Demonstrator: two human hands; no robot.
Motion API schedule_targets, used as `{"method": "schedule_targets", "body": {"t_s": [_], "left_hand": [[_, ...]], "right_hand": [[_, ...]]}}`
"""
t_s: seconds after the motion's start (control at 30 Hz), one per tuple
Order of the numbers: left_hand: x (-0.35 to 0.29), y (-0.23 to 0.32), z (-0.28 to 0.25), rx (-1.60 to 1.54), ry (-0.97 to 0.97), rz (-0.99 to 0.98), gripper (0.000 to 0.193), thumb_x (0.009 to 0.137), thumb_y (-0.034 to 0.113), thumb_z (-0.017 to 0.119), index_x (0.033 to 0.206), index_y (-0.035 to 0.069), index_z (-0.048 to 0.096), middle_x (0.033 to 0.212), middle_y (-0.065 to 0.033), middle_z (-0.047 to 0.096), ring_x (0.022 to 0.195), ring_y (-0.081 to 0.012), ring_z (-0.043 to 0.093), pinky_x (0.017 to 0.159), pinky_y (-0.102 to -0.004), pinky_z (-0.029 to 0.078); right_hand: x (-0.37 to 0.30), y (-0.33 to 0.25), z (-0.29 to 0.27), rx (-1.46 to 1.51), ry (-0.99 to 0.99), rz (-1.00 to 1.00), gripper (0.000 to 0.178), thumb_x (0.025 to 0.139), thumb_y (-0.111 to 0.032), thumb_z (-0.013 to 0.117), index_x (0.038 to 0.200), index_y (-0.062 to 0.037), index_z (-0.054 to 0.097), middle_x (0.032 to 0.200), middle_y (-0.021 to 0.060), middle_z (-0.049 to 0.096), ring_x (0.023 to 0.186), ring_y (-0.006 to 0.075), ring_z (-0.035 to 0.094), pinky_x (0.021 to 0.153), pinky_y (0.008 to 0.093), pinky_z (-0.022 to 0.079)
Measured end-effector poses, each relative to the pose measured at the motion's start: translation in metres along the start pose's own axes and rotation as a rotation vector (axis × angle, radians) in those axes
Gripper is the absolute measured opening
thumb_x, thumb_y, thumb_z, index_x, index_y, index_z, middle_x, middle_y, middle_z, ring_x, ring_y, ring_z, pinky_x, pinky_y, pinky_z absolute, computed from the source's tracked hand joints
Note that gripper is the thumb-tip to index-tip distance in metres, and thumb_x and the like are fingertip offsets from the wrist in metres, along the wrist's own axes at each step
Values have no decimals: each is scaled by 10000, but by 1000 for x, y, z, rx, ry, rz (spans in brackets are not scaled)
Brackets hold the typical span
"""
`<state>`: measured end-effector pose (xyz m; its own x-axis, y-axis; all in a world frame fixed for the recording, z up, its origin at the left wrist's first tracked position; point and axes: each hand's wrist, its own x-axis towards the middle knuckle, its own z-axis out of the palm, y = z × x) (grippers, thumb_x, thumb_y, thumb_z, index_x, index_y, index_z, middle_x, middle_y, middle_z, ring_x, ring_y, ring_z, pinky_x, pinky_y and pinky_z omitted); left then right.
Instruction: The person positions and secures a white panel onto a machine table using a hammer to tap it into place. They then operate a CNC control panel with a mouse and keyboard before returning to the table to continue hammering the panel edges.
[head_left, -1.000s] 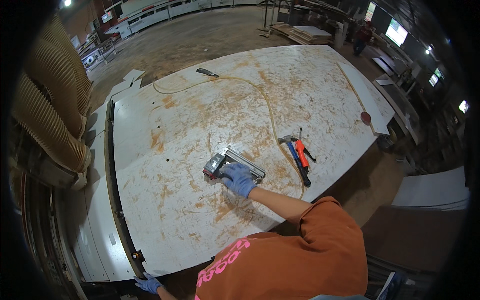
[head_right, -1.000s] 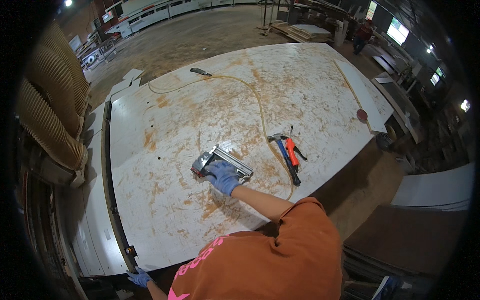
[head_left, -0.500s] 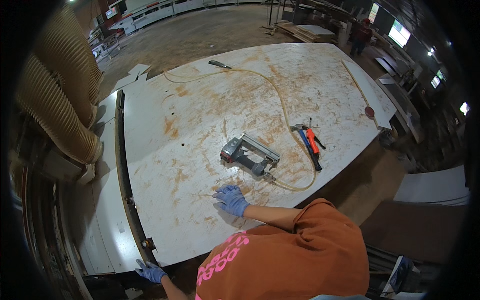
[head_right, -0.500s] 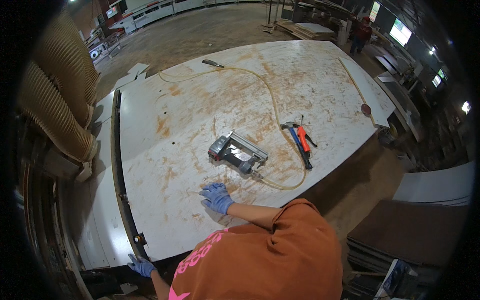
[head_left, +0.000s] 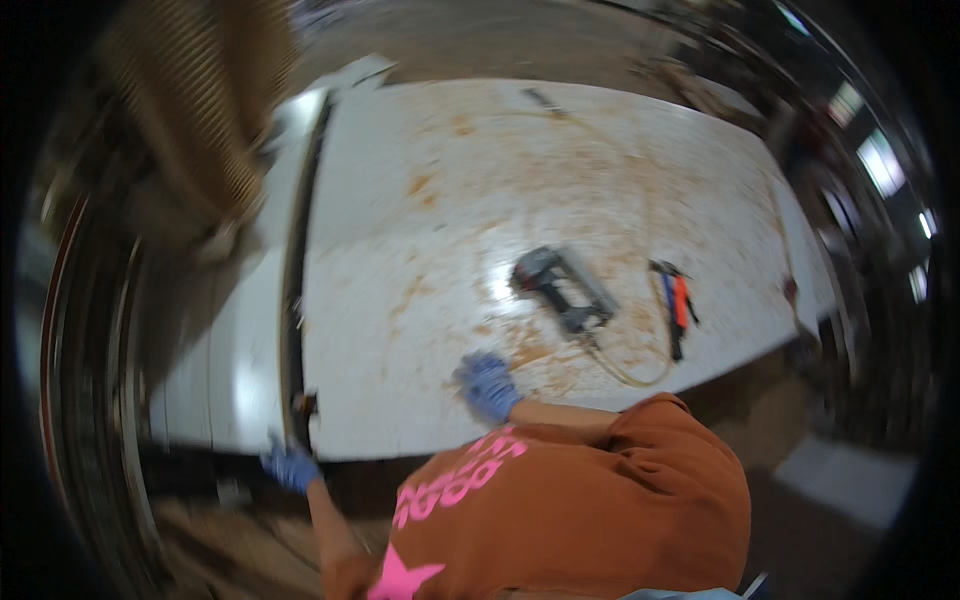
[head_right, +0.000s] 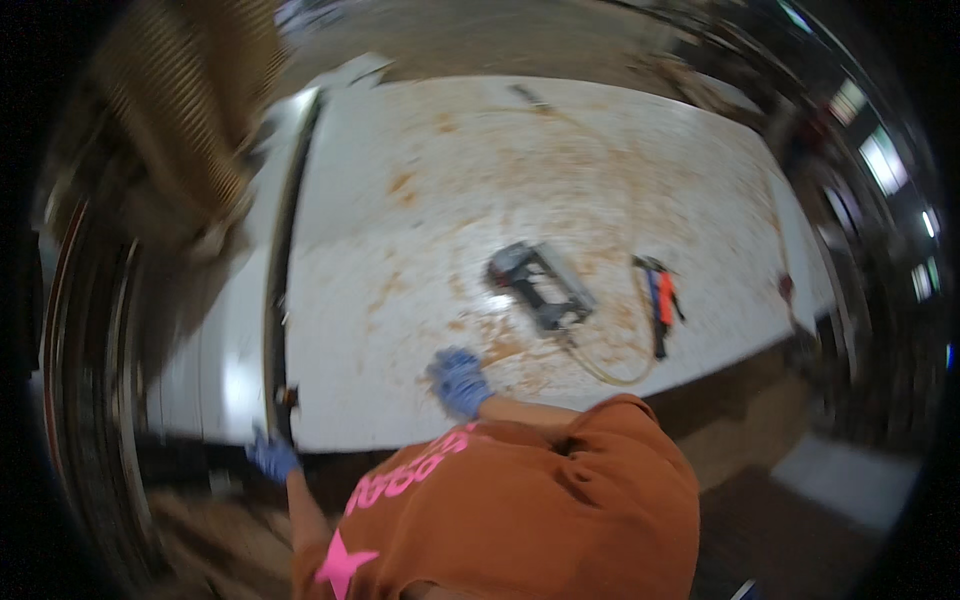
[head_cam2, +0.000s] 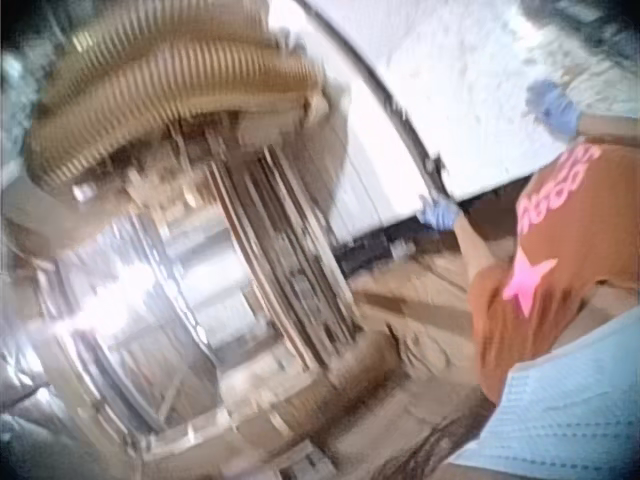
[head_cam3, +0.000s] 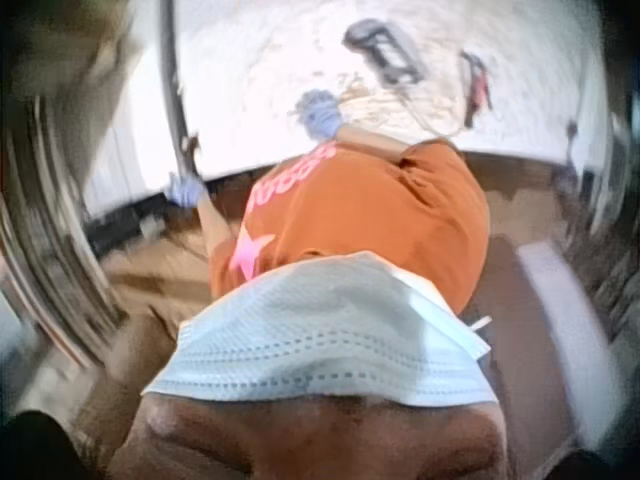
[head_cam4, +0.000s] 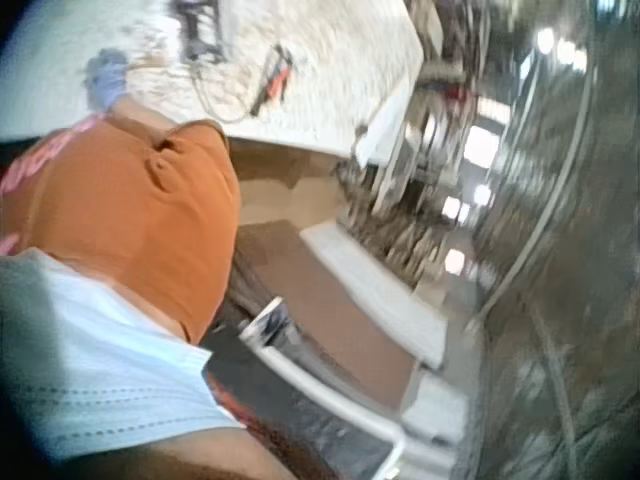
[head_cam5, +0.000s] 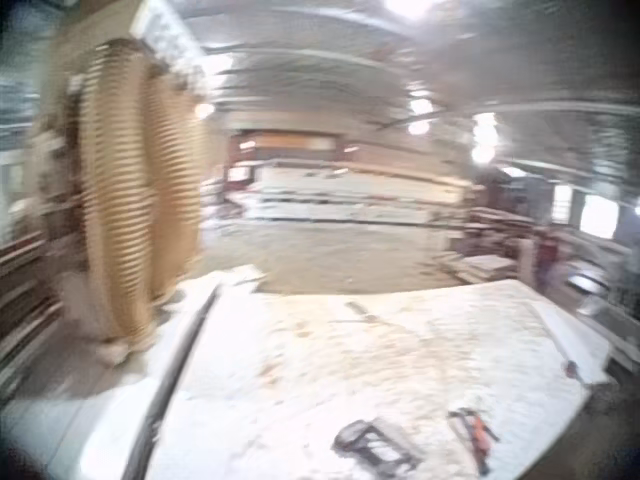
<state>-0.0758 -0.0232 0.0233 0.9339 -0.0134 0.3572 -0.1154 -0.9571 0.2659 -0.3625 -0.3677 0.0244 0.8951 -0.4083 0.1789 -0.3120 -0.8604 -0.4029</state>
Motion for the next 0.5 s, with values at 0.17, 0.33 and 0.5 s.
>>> {"method": "schedule_targets", "body": {"t_s": [0.17, 0.33, 0.5], "left_hand": [[8, 8, -7, 5, 1, 43, 490, 804, 363, 690, 1275, 259, 601, 1279, -214, 480, 1174, -340, 485, 978, -395, 436], [-2, 1, 0, -75, 61, -23, 458, 785, 295, 718, 1233, 258, 629, 1320, -198, 472, 1052, -312, 574, 920, -382, 476], [5, 5, -2, -88, 70, 23, 452, 786, 330, 705, 1223, 235, 641, 1287, -189, 482, 1077, -333, 540, 946, -400, 455]], "right_hand": [[-10, 4, 5, 15, 48, -29, 403, 805, -305, 594, 1184, -168, 618, 1309, 151, 514, 1235, 378, 429, 1055, 518, 288], [-13, 6, 11, -2, 51, -67, 425, 788, -339, 630, 1180, -177, 621, 1287, 132, 524, 1225, 339, 433, 1047, 490, 294], [-13, 10, 12, -42, 76, -98, 425, 801, -335, 618, 1197, -181, 603, 1284, 138, 516, 1213, 344, 441, 1041, 491, 298]]}}
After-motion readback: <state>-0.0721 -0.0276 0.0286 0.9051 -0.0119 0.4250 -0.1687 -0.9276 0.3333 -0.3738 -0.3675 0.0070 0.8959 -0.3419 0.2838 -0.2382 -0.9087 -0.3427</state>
